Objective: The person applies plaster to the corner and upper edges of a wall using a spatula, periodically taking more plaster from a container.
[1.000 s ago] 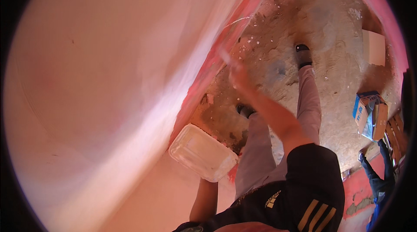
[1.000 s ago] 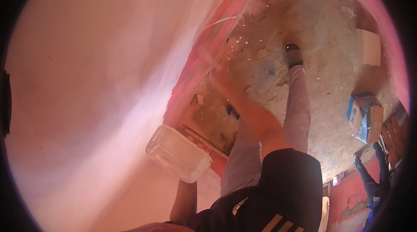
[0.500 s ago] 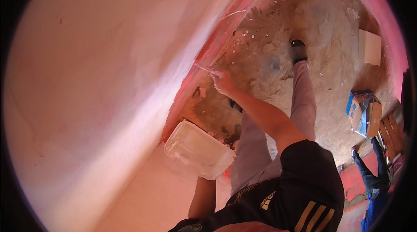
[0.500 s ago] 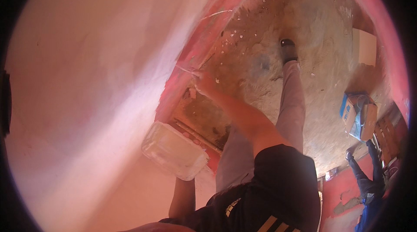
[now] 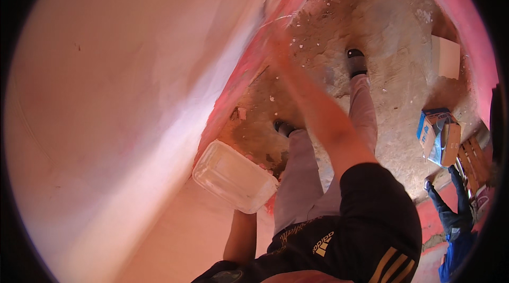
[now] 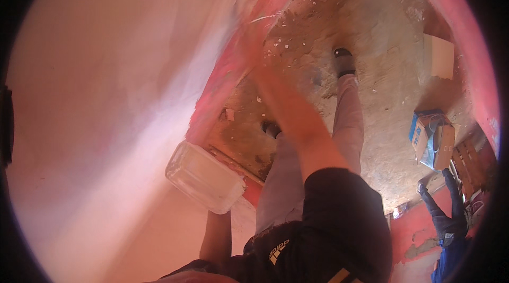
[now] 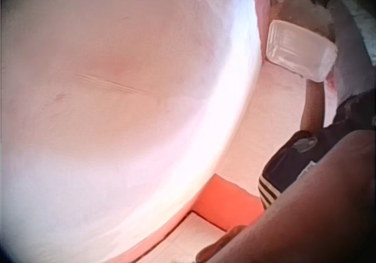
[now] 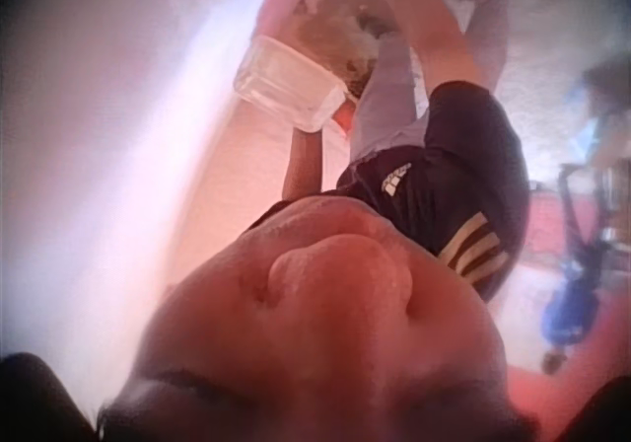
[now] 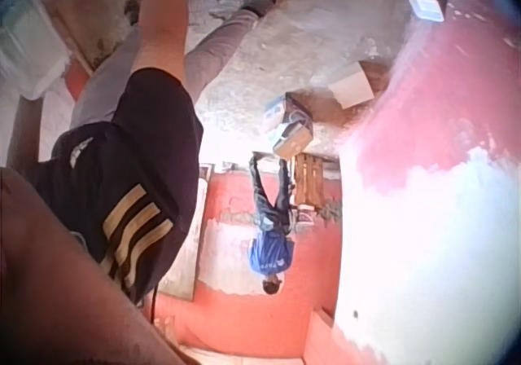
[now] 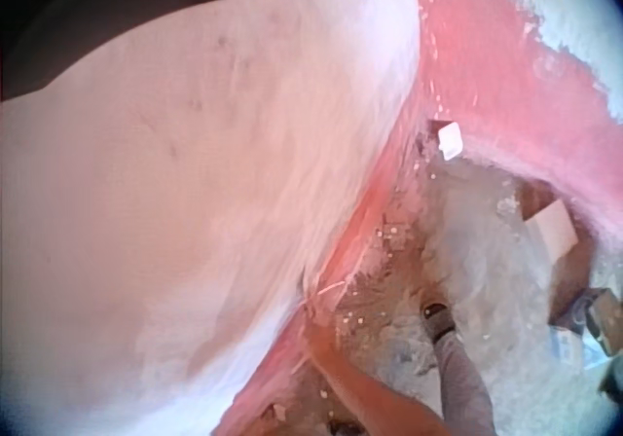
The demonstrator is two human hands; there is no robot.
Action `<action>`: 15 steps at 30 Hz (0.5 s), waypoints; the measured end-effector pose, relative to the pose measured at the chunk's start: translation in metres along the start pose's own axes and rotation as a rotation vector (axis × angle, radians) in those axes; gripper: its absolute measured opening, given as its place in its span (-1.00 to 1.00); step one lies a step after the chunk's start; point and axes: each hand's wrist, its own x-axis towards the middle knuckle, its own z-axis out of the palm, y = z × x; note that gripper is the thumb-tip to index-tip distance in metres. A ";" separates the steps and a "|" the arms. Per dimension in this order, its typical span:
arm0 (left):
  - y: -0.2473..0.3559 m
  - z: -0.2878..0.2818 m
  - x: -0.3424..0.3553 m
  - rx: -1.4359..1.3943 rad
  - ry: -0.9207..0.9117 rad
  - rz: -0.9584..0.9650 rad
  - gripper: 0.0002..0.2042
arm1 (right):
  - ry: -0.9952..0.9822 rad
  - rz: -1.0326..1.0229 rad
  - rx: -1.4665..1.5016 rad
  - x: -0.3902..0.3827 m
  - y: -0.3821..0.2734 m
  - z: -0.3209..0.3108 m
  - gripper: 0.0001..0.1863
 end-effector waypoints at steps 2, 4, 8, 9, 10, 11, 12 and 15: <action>0.001 -0.002 0.007 0.041 -0.001 -0.066 -0.30 | -0.026 0.054 -0.047 -0.058 0.018 0.011 -0.60; 0.002 -0.006 -0.001 0.094 0.112 0.098 -0.29 | -0.328 0.088 -0.347 -0.098 0.017 -0.009 -0.57; -0.018 0.013 0.010 0.124 0.091 0.263 -0.31 | 0.099 -0.560 -0.349 0.002 -0.003 -0.064 -0.65; -0.026 0.020 0.019 0.113 0.076 0.212 -0.31 | 0.173 -0.144 -0.369 0.049 0.003 -0.102 -0.73; -0.031 0.023 0.027 0.100 0.071 0.166 -0.32 | 0.267 -0.225 -0.308 0.106 -0.007 -0.130 -0.77; -0.037 0.028 0.031 0.091 0.060 0.140 -0.32 | 0.530 -0.762 -0.847 0.156 -0.021 -0.146 -0.80; -0.042 0.033 0.032 0.085 0.053 0.130 -0.32 | 0.375 -0.308 -0.409 0.198 -0.042 -0.155 -0.89; -0.056 0.049 0.043 0.045 0.011 0.035 -0.34 | 0.204 -0.307 0.217 0.268 -0.083 -0.211 -0.70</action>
